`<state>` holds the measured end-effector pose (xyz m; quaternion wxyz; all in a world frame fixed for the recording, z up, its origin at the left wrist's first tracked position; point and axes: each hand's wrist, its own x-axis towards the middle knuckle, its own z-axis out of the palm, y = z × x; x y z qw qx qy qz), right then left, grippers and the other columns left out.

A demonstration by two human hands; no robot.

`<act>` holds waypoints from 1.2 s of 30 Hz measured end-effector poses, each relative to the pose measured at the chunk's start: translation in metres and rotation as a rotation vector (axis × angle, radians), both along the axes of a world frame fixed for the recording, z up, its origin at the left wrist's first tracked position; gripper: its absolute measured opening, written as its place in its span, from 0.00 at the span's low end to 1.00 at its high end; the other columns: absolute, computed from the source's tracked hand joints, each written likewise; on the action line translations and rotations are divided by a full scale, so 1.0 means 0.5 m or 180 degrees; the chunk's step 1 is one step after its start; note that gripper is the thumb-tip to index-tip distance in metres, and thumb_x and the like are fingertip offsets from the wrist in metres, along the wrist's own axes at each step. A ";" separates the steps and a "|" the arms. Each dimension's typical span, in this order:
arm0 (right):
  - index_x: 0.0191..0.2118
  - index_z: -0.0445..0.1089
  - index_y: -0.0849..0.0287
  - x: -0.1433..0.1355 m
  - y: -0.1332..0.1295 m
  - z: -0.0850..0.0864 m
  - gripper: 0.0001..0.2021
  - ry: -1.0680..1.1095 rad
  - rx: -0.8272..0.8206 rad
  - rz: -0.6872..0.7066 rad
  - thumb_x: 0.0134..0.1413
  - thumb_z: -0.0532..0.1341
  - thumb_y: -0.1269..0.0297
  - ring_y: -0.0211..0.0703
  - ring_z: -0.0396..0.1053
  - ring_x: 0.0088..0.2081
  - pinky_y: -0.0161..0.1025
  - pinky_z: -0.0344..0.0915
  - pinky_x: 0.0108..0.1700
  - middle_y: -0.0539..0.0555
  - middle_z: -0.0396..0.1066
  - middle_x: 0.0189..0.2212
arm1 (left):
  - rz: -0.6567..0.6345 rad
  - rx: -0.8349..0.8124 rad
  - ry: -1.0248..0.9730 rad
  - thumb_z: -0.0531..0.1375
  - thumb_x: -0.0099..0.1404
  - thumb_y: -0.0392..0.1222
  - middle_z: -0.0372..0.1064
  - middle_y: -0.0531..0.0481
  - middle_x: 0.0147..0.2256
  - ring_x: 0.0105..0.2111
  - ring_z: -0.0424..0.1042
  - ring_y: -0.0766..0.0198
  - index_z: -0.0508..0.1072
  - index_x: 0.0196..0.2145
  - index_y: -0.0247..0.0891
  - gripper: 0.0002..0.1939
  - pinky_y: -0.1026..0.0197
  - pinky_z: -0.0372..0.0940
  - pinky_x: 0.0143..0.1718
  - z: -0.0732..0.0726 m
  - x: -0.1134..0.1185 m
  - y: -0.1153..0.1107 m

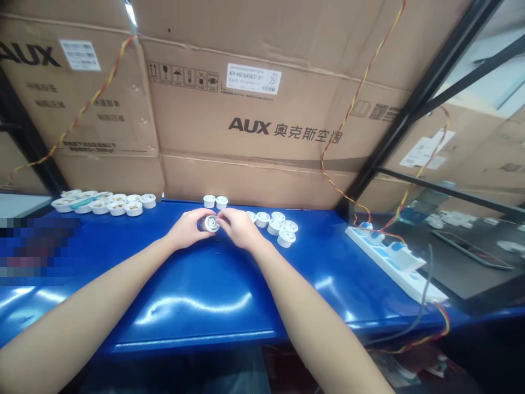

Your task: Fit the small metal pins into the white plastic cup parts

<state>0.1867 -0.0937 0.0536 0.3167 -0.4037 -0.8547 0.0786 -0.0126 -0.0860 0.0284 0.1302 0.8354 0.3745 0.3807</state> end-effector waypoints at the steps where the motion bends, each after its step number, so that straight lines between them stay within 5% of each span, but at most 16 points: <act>1: 0.34 0.70 0.59 0.000 0.001 -0.001 0.08 -0.0018 0.0019 -0.0014 0.62 0.57 0.63 0.38 0.65 0.31 0.35 0.57 0.34 0.51 0.72 0.31 | -0.0006 0.0001 0.0008 0.67 0.53 0.43 0.74 0.48 0.46 0.45 0.73 0.56 0.73 0.47 0.39 0.23 0.57 0.66 0.48 0.000 0.000 -0.001; 8: 0.33 0.72 0.59 0.001 0.000 -0.001 0.07 -0.0071 -0.0034 -0.0001 0.60 0.59 0.65 0.38 0.65 0.31 0.35 0.57 0.34 0.52 0.73 0.31 | -0.0046 -0.0065 0.0035 0.68 0.53 0.47 0.75 0.46 0.47 0.46 0.73 0.54 0.74 0.48 0.39 0.25 0.56 0.66 0.49 0.004 0.002 -0.005; 15: 0.30 0.72 0.61 -0.005 0.011 -0.017 0.11 0.1057 -0.0941 0.0038 0.52 0.64 0.56 0.37 0.65 0.28 0.35 0.60 0.33 0.50 0.72 0.26 | -0.0128 -0.0112 -0.0135 0.68 0.53 0.47 0.74 0.46 0.50 0.48 0.73 0.54 0.74 0.49 0.39 0.25 0.55 0.65 0.52 0.009 0.003 -0.010; 22: 0.33 0.73 0.61 0.001 0.016 -0.019 0.14 0.1179 -0.1237 0.0262 0.53 0.62 0.54 0.37 0.65 0.28 0.36 0.62 0.34 0.50 0.72 0.28 | -0.0170 -0.0332 -0.0348 0.68 0.53 0.46 0.74 0.46 0.49 0.48 0.73 0.54 0.73 0.49 0.40 0.26 0.55 0.66 0.52 0.004 0.002 -0.010; 30: 0.32 0.63 0.57 -0.020 0.017 -0.032 0.16 0.1818 -0.1512 0.0158 0.50 0.64 0.51 0.33 0.59 0.23 0.34 0.59 0.27 0.45 0.65 0.23 | -0.0185 -0.0255 -0.0472 0.68 0.54 0.45 0.73 0.46 0.50 0.49 0.73 0.54 0.72 0.50 0.40 0.25 0.54 0.66 0.52 0.003 0.005 -0.007; 33: 0.38 0.64 0.57 -0.019 0.012 -0.030 0.15 0.1695 -0.1277 0.0053 0.56 0.59 0.48 0.35 0.62 0.26 0.35 0.62 0.30 0.48 0.67 0.28 | -0.0205 -0.0284 -0.0512 0.68 0.53 0.44 0.74 0.46 0.49 0.48 0.73 0.55 0.72 0.49 0.40 0.25 0.55 0.67 0.51 0.002 0.004 -0.006; 36: 0.44 0.67 0.58 -0.021 0.001 -0.025 0.19 0.1157 -0.0635 0.0153 0.50 0.65 0.52 0.41 0.67 0.36 0.39 0.65 0.39 0.54 0.71 0.40 | -0.0228 -0.0416 -0.0624 0.68 0.53 0.43 0.75 0.47 0.47 0.46 0.74 0.56 0.68 0.51 0.42 0.27 0.55 0.68 0.50 -0.001 0.004 -0.005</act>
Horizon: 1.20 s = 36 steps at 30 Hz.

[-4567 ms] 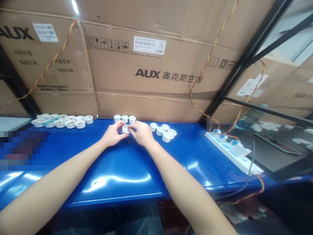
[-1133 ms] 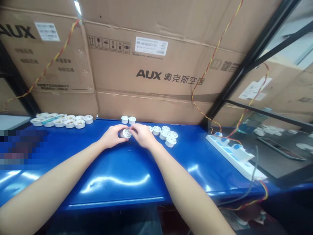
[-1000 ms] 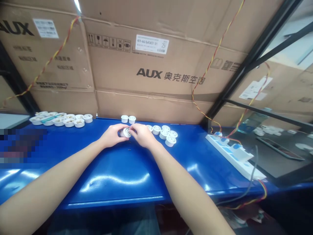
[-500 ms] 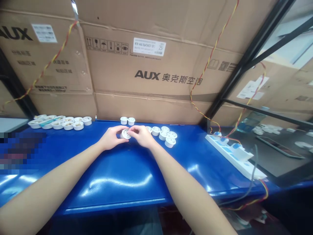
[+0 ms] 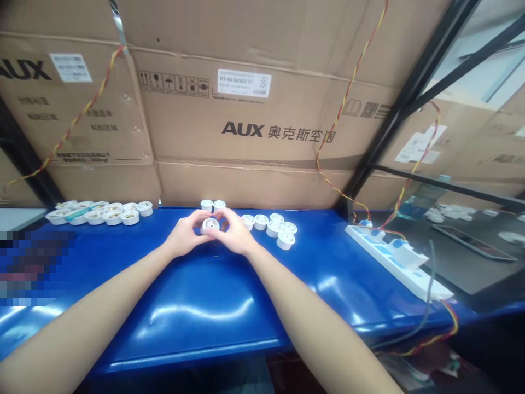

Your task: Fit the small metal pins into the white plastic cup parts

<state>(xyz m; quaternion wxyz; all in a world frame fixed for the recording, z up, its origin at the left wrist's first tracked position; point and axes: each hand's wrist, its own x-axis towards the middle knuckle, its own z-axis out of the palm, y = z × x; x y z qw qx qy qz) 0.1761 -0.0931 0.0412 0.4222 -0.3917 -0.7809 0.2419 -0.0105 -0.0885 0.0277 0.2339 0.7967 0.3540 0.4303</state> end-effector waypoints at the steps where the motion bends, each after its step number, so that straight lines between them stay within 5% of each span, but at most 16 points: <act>1: 0.45 0.67 0.58 -0.002 -0.003 0.002 0.20 -0.0194 0.0187 0.0003 0.48 0.67 0.54 0.43 0.67 0.39 0.41 0.65 0.42 0.55 0.71 0.42 | -0.0011 -0.0056 -0.0029 0.68 0.54 0.43 0.74 0.48 0.47 0.46 0.75 0.56 0.67 0.52 0.43 0.28 0.54 0.68 0.50 -0.002 0.000 0.000; 7: 0.51 0.70 0.57 0.010 0.013 0.008 0.19 -0.1133 0.0817 -0.0423 0.55 0.64 0.57 0.49 0.67 0.47 0.45 0.62 0.50 0.58 0.71 0.46 | 0.0118 0.0123 0.0260 0.67 0.53 0.43 0.69 0.44 0.52 0.50 0.71 0.53 0.61 0.57 0.43 0.35 0.51 0.67 0.52 -0.021 -0.008 0.021; 12: 0.48 0.72 0.58 0.068 0.056 -0.002 0.18 -0.2006 0.0511 -0.1063 0.55 0.63 0.55 0.56 0.66 0.49 0.52 0.57 0.55 0.62 0.73 0.45 | 0.1100 -0.0095 0.0476 0.61 0.59 0.42 0.67 0.44 0.50 0.45 0.71 0.55 0.69 0.49 0.41 0.19 0.50 0.68 0.49 -0.045 -0.028 0.070; 16: 0.50 0.71 0.58 0.101 0.075 -0.012 0.18 -0.2190 0.0216 -0.1184 0.55 0.62 0.57 0.58 0.66 0.50 0.50 0.59 0.53 0.62 0.73 0.47 | 0.1364 -0.0158 0.0825 0.59 0.61 0.44 0.61 0.43 0.56 0.49 0.70 0.53 0.66 0.53 0.43 0.22 0.49 0.67 0.51 -0.048 -0.029 0.097; 20: 0.51 0.70 0.58 0.109 0.075 -0.014 0.18 -0.2214 0.0137 -0.1205 0.55 0.61 0.62 0.59 0.66 0.50 0.51 0.59 0.52 0.63 0.72 0.48 | 0.1427 -0.0123 0.1557 0.57 0.63 0.47 0.48 0.43 0.66 0.61 0.58 0.42 0.59 0.61 0.48 0.29 0.42 0.64 0.52 -0.035 -0.009 0.116; 24: 0.53 0.69 0.59 0.100 0.059 0.002 0.22 -0.2074 0.0313 -0.1266 0.51 0.64 0.60 0.61 0.63 0.51 0.53 0.58 0.54 0.64 0.69 0.51 | 0.1599 -0.0078 0.1727 0.58 0.62 0.48 0.45 0.40 0.67 0.62 0.54 0.39 0.60 0.59 0.46 0.28 0.39 0.62 0.53 -0.032 0.009 0.143; 28: 0.47 0.72 0.58 0.075 0.028 0.028 0.14 -0.1570 0.0833 -0.0784 0.56 0.62 0.59 0.52 0.66 0.48 0.46 0.61 0.51 0.59 0.72 0.46 | 0.1538 0.0367 0.1545 0.60 0.60 0.44 0.52 0.38 0.64 0.62 0.55 0.45 0.66 0.48 0.41 0.18 0.45 0.59 0.58 -0.037 0.009 0.151; 32: 0.38 0.75 0.55 0.052 0.005 0.031 0.07 -0.1665 0.0537 0.0075 0.57 0.59 0.64 0.44 0.71 0.36 0.39 0.63 0.41 0.53 0.76 0.36 | 0.1344 0.0335 0.1255 0.57 0.63 0.42 0.71 0.43 0.43 0.46 0.71 0.52 0.64 0.38 0.42 0.06 0.52 0.66 0.46 -0.035 0.001 0.130; 36: 0.34 0.78 0.55 0.045 0.004 0.015 0.08 -0.1895 0.0218 0.0649 0.53 0.60 0.69 0.43 0.72 0.34 0.38 0.63 0.38 0.52 0.77 0.34 | 0.1278 -0.0009 0.0968 0.59 0.61 0.42 0.72 0.51 0.36 0.36 0.72 0.57 0.62 0.38 0.44 0.10 0.56 0.65 0.38 -0.035 -0.011 0.101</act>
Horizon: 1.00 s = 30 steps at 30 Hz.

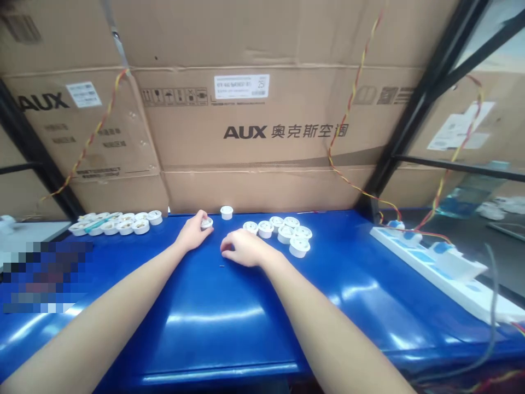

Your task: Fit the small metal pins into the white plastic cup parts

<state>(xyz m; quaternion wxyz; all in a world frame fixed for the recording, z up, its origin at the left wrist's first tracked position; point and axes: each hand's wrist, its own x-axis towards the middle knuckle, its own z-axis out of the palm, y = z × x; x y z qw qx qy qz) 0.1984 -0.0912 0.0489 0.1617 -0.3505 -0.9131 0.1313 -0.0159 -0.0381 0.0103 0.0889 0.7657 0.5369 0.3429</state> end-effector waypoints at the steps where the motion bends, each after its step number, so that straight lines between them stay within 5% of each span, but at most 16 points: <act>1: 0.35 0.78 0.55 0.000 0.002 -0.003 0.08 -0.0021 -0.0043 0.0021 0.52 0.60 0.69 0.44 0.72 0.35 0.38 0.63 0.39 0.52 0.77 0.34 | -0.0028 0.0009 -0.0065 0.60 0.60 0.42 0.72 0.51 0.37 0.37 0.72 0.58 0.62 0.39 0.44 0.10 0.57 0.65 0.38 0.000 -0.004 -0.008; 8: 0.32 0.78 0.55 -0.012 0.005 -0.013 0.07 -0.0038 -0.0209 -0.0267 0.51 0.62 0.68 0.44 0.72 0.33 0.38 0.64 0.37 0.52 0.77 0.32 | -0.0379 -0.0179 -0.0220 0.61 0.58 0.42 0.73 0.54 0.36 0.35 0.72 0.60 0.65 0.40 0.44 0.12 0.58 0.66 0.39 0.004 -0.032 -0.057; 14: 0.31 0.78 0.56 -0.012 0.008 -0.017 0.05 -0.0035 -0.0375 -0.0610 0.50 0.64 0.65 0.44 0.71 0.33 0.38 0.63 0.37 0.52 0.77 0.31 | -0.0551 -0.0230 -0.0302 0.66 0.54 0.41 0.73 0.50 0.48 0.47 0.72 0.54 0.68 0.49 0.44 0.24 0.54 0.65 0.50 0.008 -0.026 -0.062; 23: 0.33 0.71 0.59 -0.023 -0.007 -0.013 0.07 -0.0286 -0.0158 -0.0476 0.57 0.56 0.69 0.42 0.67 0.34 0.38 0.60 0.37 0.54 0.73 0.34 | -0.0880 0.0135 -0.0017 0.66 0.56 0.42 0.65 0.46 0.56 0.56 0.65 0.52 0.69 0.52 0.43 0.25 0.51 0.60 0.57 0.015 -0.020 -0.073; 30: 0.34 0.67 0.59 -0.019 0.006 -0.015 0.11 0.0730 -0.0887 -0.0827 0.62 0.52 0.60 0.39 0.65 0.31 0.37 0.60 0.35 0.51 0.68 0.28 | -0.1283 0.0811 0.0547 0.63 0.63 0.43 0.75 0.51 0.43 0.47 0.69 0.57 0.77 0.41 0.44 0.09 0.53 0.59 0.51 0.040 0.007 -0.088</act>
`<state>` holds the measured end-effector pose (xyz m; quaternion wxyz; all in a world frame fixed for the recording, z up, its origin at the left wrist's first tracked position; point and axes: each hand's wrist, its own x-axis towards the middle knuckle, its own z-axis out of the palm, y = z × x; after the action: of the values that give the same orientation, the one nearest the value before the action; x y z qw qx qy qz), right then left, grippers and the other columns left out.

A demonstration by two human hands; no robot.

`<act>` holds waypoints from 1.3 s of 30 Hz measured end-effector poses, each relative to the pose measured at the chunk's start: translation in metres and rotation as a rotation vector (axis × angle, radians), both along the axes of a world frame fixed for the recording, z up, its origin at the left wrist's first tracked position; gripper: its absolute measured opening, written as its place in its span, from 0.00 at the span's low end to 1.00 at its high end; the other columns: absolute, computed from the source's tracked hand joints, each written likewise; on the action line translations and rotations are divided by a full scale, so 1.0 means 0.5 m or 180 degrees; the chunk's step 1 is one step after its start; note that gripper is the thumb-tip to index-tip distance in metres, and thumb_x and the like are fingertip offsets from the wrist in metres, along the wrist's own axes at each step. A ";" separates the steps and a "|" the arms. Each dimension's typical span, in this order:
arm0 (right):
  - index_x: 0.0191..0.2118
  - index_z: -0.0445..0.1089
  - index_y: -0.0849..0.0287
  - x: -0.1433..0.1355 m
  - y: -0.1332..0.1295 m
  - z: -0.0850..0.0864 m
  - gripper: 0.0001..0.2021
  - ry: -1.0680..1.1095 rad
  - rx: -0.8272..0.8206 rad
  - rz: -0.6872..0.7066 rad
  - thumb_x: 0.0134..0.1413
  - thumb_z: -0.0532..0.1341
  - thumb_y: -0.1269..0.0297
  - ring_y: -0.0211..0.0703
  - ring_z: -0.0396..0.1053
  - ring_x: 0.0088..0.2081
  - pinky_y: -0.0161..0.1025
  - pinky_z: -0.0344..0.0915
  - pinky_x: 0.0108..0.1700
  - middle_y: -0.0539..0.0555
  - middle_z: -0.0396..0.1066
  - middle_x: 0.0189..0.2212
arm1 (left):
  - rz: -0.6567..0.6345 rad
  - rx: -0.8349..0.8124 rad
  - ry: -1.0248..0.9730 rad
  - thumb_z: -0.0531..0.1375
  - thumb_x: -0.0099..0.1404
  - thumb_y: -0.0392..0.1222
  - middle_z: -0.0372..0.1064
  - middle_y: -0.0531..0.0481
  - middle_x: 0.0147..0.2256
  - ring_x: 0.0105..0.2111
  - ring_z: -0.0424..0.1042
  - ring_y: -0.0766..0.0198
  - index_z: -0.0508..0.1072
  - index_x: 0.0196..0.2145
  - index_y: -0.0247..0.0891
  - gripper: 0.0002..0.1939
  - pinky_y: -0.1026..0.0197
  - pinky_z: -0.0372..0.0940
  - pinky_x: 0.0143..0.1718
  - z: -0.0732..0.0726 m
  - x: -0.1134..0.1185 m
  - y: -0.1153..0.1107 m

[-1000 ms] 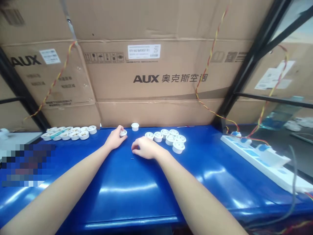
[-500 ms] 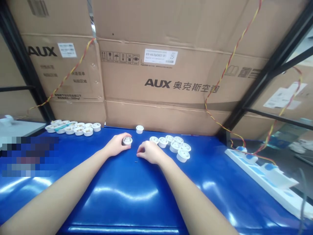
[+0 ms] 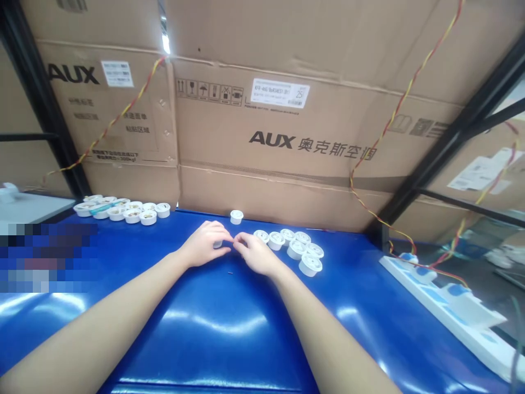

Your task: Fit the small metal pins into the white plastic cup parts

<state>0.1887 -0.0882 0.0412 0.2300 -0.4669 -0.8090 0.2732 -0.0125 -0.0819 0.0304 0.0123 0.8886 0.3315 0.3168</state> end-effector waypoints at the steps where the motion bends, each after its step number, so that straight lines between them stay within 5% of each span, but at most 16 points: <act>1: 0.34 0.67 0.59 0.002 0.002 -0.001 0.11 0.0149 -0.0140 0.0009 0.62 0.52 0.59 0.38 0.64 0.29 0.36 0.60 0.33 0.50 0.67 0.27 | 0.0039 0.0036 0.0009 0.62 0.64 0.43 0.76 0.52 0.41 0.45 0.69 0.58 0.77 0.40 0.44 0.08 0.54 0.59 0.49 0.000 0.003 0.000; 11: 0.32 0.66 0.59 -0.013 0.001 0.001 0.13 0.1159 -0.0533 -0.0104 0.56 0.58 0.52 0.35 0.61 0.25 0.34 0.59 0.29 0.47 0.64 0.23 | 0.0363 0.0305 -0.0437 0.59 0.66 0.41 0.78 0.51 0.33 0.36 0.72 0.60 0.79 0.33 0.40 0.09 0.56 0.61 0.41 0.004 0.018 -0.009; 15: 0.32 0.65 0.57 -0.011 0.003 -0.002 0.13 0.1061 -0.0281 -0.0179 0.59 0.56 0.52 0.36 0.61 0.24 0.35 0.58 0.29 0.46 0.63 0.23 | 0.0311 0.0201 -0.0475 0.61 0.63 0.42 0.75 0.49 0.46 0.48 0.70 0.57 0.76 0.42 0.42 0.09 0.54 0.62 0.50 0.002 0.011 -0.006; 18: 0.31 0.65 0.57 -0.006 0.005 -0.004 0.12 0.0623 0.0258 -0.0302 0.60 0.54 0.55 0.38 0.63 0.27 0.36 0.59 0.31 0.48 0.67 0.25 | 0.0766 -0.0243 -0.0643 0.69 0.53 0.47 0.65 0.43 0.58 0.58 0.62 0.49 0.67 0.55 0.42 0.33 0.49 0.60 0.56 -0.014 -0.006 0.008; 22: 0.31 0.67 0.57 -0.004 0.005 -0.005 0.11 0.0222 0.0676 -0.0333 0.60 0.55 0.58 0.40 0.64 0.30 0.37 0.58 0.34 0.49 0.70 0.28 | 0.0938 -0.1184 -0.0576 0.67 0.54 0.47 0.75 0.48 0.45 0.46 0.73 0.52 0.72 0.48 0.42 0.23 0.52 0.67 0.48 -0.031 -0.019 0.019; 28: 0.32 0.69 0.57 -0.012 -0.004 0.001 0.10 0.0378 0.0827 -0.0266 0.60 0.55 0.59 0.40 0.66 0.30 0.37 0.59 0.35 0.50 0.72 0.29 | 0.0420 -0.0427 -0.0417 0.64 0.58 0.38 0.74 0.50 0.48 0.49 0.71 0.56 0.73 0.48 0.43 0.19 0.55 0.65 0.51 -0.012 0.012 -0.003; 39: 0.30 0.70 0.57 -0.016 -0.012 0.013 0.10 0.0278 0.0903 -0.0311 0.59 0.55 0.60 0.42 0.67 0.29 0.38 0.60 0.35 0.51 0.73 0.28 | 0.0760 -0.0110 -0.0022 0.63 0.59 0.43 0.74 0.48 0.46 0.46 0.71 0.54 0.73 0.48 0.44 0.18 0.56 0.68 0.45 0.000 0.022 -0.012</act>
<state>0.1808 -0.0943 0.0476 0.3416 -0.4562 -0.8050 0.1648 -0.0015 -0.0878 0.0304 -0.0091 0.8414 0.4403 0.3133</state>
